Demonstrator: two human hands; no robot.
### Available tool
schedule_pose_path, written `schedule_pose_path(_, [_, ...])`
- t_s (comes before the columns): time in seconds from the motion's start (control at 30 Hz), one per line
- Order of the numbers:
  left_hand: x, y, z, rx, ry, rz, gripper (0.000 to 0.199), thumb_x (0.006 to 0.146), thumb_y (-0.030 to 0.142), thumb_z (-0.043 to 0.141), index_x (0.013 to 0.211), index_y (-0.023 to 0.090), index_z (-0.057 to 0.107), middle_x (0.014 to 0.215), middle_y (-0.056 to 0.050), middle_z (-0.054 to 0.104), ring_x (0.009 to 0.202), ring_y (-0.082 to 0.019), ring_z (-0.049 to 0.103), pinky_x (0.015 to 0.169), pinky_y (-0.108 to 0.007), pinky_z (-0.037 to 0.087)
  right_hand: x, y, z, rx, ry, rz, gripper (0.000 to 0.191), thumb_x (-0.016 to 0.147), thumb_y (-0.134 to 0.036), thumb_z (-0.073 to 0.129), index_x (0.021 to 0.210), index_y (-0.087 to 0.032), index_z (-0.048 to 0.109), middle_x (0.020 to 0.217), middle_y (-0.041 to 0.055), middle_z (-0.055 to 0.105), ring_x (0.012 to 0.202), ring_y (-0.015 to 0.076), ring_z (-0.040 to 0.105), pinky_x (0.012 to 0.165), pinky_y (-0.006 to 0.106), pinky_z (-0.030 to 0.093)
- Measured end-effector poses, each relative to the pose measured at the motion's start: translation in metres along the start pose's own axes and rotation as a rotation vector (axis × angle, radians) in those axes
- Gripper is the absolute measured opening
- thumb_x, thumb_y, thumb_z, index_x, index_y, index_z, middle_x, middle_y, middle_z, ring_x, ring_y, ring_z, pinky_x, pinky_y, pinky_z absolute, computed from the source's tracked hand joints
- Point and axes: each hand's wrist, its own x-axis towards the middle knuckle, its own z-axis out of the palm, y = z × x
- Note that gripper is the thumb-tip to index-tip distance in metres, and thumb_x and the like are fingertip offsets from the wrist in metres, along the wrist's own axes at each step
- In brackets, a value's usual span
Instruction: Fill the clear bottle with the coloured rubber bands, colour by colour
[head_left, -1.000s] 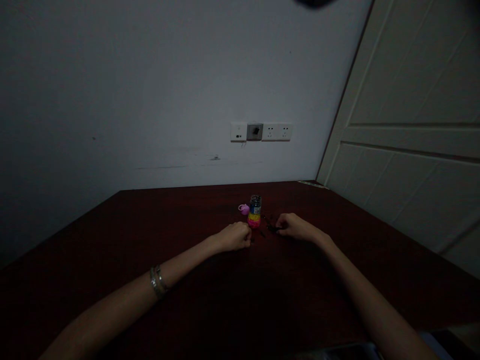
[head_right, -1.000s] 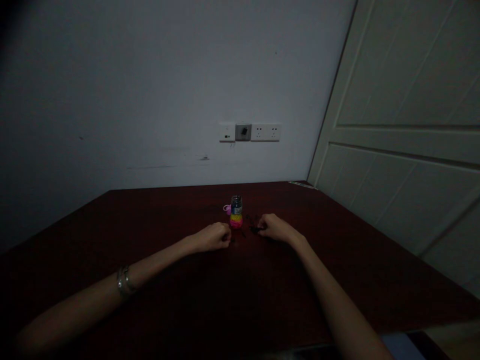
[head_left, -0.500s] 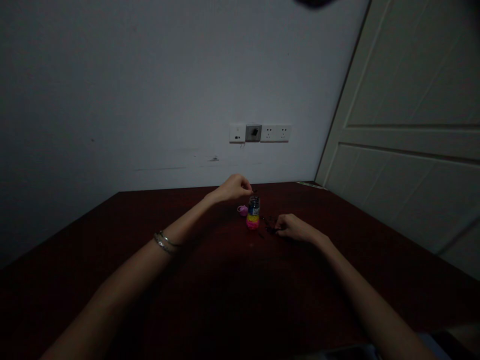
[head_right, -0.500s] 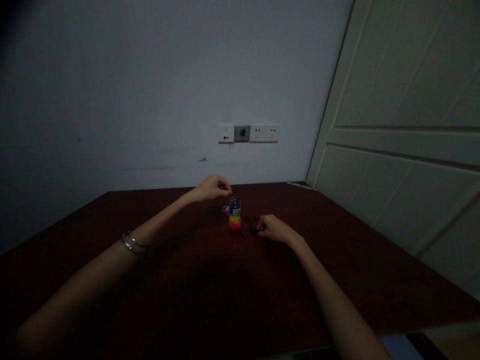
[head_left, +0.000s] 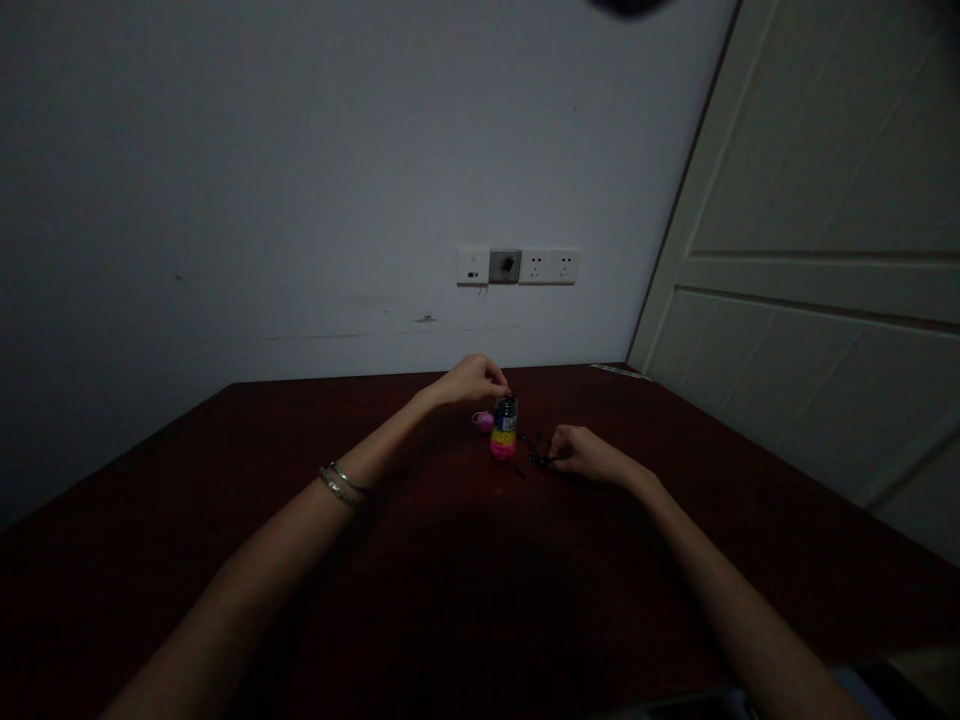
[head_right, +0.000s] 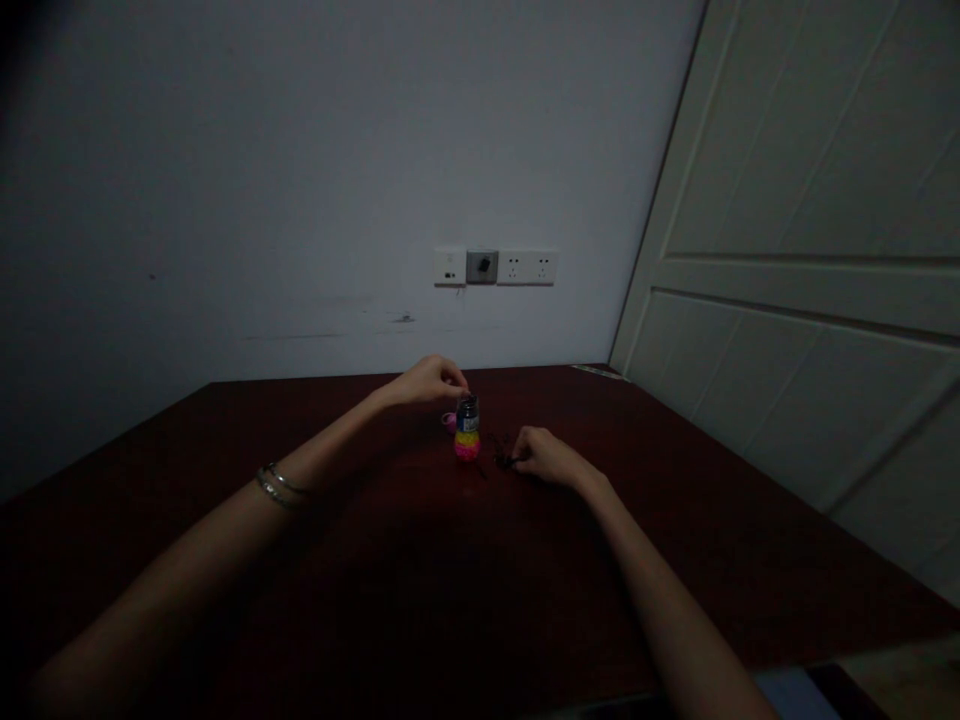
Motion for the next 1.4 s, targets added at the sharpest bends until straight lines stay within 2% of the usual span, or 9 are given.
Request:
schedule_pose_path(0.13, [-0.005, -0.001, -0.001, -0.108, 0.081, -0.005, 0.026, 0.067, 0.032, 0.060, 0.075, 0.009, 0.069, 0.064, -0.004, 0.061, 0.060, -0.010, 0.048, 0.056, -0.023, 0.034, 0.001, 0.003, -0.002, 0.088, 0.018, -0.018, 0.014, 0.064, -0.027, 0.064, 0.072, -0.015, 0.060, 0.084, 0.0041, 0.058, 0.074, 0.0156, 0.056, 0.065, 0.026, 0.043])
schedule_pose_path(0.27, [-0.015, -0.008, 0.009, -0.255, 0.148, -0.007, 0.032, 0.069, 0.038, 0.061, 0.084, 0.010, 0.067, 0.069, -0.002, 0.057, 0.063, -0.010, 0.047, 0.057, -0.023, 0.034, 0.001, 0.003, -0.004, 0.177, 0.029, -0.058, 0.017, 0.066, -0.030, 0.065, 0.071, -0.015, 0.061, 0.087, 0.0040, 0.056, 0.076, 0.0146, 0.055, 0.068, 0.027, 0.044])
schedule_pose_path(0.6, [-0.018, -0.036, 0.033, -0.383, -0.016, -0.051, 0.053, 0.063, 0.040, 0.068, 0.106, 0.009, 0.058, 0.066, 0.003, 0.047, 0.057, -0.008, 0.046, 0.055, -0.023, 0.033, 0.004, 0.003, -0.007, 0.226, 0.074, -0.108, 0.023, 0.066, -0.039, 0.065, 0.067, -0.016, 0.067, 0.083, 0.0043, 0.054, 0.076, 0.0155, 0.053, 0.072, 0.030, 0.042])
schedule_pose_path(0.73, [-0.022, -0.036, 0.037, -0.385, -0.046, -0.064, 0.053, 0.062, 0.041, 0.068, 0.104, 0.009, 0.060, 0.063, 0.003, 0.048, 0.056, -0.008, 0.045, 0.054, -0.023, 0.033, 0.005, 0.002, -0.010, 0.266, 0.107, -0.118, 0.028, 0.064, -0.044, 0.066, 0.065, -0.016, 0.067, 0.082, 0.0044, 0.055, 0.075, 0.0156, 0.053, 0.072, 0.030, 0.042])
schedule_pose_path(0.87, [-0.025, -0.035, 0.041, -0.383, -0.060, -0.053, 0.046, 0.062, 0.043, 0.068, 0.092, 0.009, 0.063, 0.060, 0.003, 0.047, 0.054, -0.008, 0.041, 0.051, -0.021, 0.029, 0.008, -0.002, -0.018, 0.311, 0.180, -0.139, 0.030, 0.062, -0.046, 0.067, 0.065, -0.017, 0.067, 0.081, 0.0043, 0.056, 0.078, 0.0164, 0.055, 0.075, 0.031, 0.042])
schedule_pose_path(0.97, [-0.025, -0.035, 0.044, -0.416, -0.077, -0.029, 0.040, 0.063, 0.043, 0.067, 0.084, 0.009, 0.064, 0.060, 0.003, 0.047, 0.054, -0.007, 0.039, 0.051, -0.021, 0.028, 0.012, -0.010, -0.027, 0.341, 0.246, -0.163, 0.028, 0.062, -0.045, 0.068, 0.067, -0.018, 0.068, 0.085, 0.0048, 0.057, 0.082, 0.0171, 0.055, 0.079, 0.031, 0.042])
schedule_pose_path(1.17, [-0.024, -0.035, 0.048, -0.482, -0.093, -0.003, 0.038, 0.064, 0.041, 0.067, 0.084, 0.009, 0.063, 0.062, 0.002, 0.048, 0.053, -0.006, 0.037, 0.050, -0.021, 0.027, 0.033, -0.039, -0.051, 0.370, 0.330, -0.217, 0.024, 0.060, -0.041, 0.069, 0.068, -0.018, 0.069, 0.089, 0.0054, 0.057, 0.084, 0.0177, 0.055, 0.081, 0.034, 0.041])
schedule_pose_path(1.27, [-0.025, -0.034, 0.048, -0.453, -0.084, -0.006, 0.037, 0.064, 0.041, 0.067, 0.082, 0.009, 0.063, 0.060, 0.003, 0.045, 0.051, -0.005, 0.033, 0.049, -0.021, 0.025, 0.048, -0.058, -0.062, 0.355, 0.311, -0.246, 0.020, 0.060, -0.039, 0.069, 0.067, -0.019, 0.069, 0.089, 0.0049, 0.057, 0.084, 0.0170, 0.054, 0.082, 0.033, 0.041])
schedule_pose_path(1.4, [-0.026, -0.034, 0.048, -0.448, -0.083, -0.028, 0.036, 0.065, 0.041, 0.066, 0.080, 0.009, 0.062, 0.057, 0.004, 0.043, 0.049, -0.005, 0.031, 0.047, -0.021, 0.023, 0.065, -0.079, -0.071, 0.291, 0.199, -0.238, 0.017, 0.060, -0.034, 0.069, 0.067, -0.019, 0.069, 0.091, 0.0054, 0.058, 0.084, 0.0163, 0.054, 0.078, 0.030, 0.043])
